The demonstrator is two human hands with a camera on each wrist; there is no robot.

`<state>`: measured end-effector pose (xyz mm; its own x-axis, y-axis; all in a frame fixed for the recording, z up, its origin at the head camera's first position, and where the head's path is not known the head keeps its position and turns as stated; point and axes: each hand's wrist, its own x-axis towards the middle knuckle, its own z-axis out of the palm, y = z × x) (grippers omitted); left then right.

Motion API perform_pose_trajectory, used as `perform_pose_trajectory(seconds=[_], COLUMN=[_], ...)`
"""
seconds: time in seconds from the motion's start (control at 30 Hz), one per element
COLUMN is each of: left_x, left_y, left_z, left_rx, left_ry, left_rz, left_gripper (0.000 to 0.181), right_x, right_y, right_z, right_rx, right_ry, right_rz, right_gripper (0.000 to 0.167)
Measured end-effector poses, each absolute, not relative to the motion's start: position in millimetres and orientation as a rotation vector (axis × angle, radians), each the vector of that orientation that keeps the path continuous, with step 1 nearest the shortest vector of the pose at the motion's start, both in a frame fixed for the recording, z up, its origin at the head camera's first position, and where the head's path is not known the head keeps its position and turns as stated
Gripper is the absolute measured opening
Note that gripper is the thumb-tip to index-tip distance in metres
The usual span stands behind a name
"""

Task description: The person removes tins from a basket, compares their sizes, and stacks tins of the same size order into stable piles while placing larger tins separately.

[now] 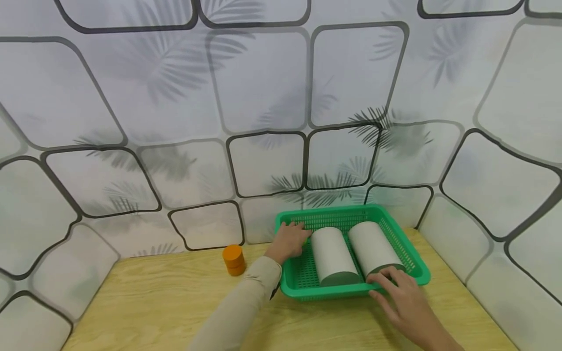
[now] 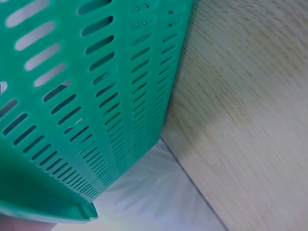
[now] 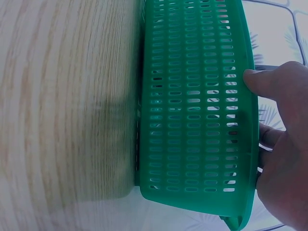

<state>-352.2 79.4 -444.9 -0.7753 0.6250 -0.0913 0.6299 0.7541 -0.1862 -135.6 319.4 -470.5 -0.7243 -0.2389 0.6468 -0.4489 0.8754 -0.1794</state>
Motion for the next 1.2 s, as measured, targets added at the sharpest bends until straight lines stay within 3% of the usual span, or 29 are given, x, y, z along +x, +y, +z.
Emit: perform_pose_trajectory(seconds=[0.43,1.2], left_x=[-349,-325], left_y=[75,45], left_z=[-443,-418], left_rx=[1.058,1.199], left_ry=[2.923,2.862], left_rz=[-0.281,0.363], left_gripper=[0.047,0.039], right_x=[-136,-137], right_y=[317,319], right_z=[-471,-471], right_rx=[0.505,0.52], right_ry=[-2.395,-2.352], right_rz=[0.438,0.422], right_gripper=[0.041,0.038])
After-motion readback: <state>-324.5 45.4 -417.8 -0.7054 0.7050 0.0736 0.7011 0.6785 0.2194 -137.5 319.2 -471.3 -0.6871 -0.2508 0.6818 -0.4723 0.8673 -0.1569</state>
